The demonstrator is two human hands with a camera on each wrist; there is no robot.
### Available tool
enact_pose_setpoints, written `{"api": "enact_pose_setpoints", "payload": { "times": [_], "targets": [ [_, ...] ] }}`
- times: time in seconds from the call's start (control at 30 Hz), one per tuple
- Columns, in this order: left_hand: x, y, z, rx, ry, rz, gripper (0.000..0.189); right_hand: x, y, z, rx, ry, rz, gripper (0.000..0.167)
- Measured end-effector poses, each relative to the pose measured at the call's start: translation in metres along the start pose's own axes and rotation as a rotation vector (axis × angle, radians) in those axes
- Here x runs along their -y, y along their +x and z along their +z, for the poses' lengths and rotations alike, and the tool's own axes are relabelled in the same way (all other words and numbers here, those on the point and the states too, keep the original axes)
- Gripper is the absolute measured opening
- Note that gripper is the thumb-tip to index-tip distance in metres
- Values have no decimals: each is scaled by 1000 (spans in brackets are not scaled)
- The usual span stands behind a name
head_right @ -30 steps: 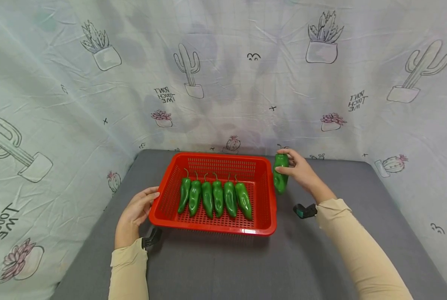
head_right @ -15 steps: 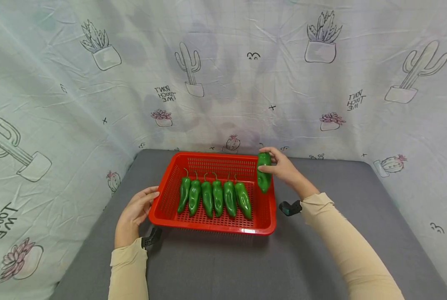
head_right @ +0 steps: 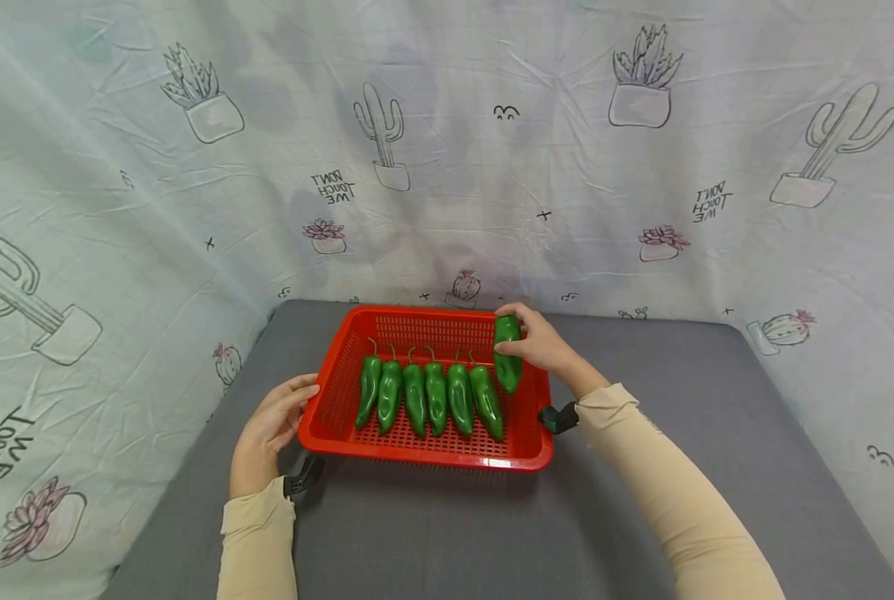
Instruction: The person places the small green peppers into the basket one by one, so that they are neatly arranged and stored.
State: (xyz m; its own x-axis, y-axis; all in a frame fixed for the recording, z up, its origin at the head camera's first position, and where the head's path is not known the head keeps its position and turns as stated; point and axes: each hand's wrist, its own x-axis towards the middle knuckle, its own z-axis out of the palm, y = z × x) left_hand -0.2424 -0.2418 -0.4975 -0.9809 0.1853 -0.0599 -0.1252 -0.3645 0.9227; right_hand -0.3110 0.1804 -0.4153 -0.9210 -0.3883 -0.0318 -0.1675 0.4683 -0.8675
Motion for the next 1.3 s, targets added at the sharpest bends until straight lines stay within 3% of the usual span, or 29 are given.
{"api": "enact_pose_setpoints", "payload": {
  "times": [0.23, 1.0, 1.3],
  "targets": [
    [0, -1, 0, -8, 6, -1, 16, -2, 4, 9, 4, -121, -2, 55],
    [0, 0, -1, -9, 12, 6, 17, -1, 9, 25, 80, -224, 62, 55],
    [0, 0, 0, -31, 22, -2, 18, 2, 9, 35, 105, -450, 147, 55]
  ]
}}
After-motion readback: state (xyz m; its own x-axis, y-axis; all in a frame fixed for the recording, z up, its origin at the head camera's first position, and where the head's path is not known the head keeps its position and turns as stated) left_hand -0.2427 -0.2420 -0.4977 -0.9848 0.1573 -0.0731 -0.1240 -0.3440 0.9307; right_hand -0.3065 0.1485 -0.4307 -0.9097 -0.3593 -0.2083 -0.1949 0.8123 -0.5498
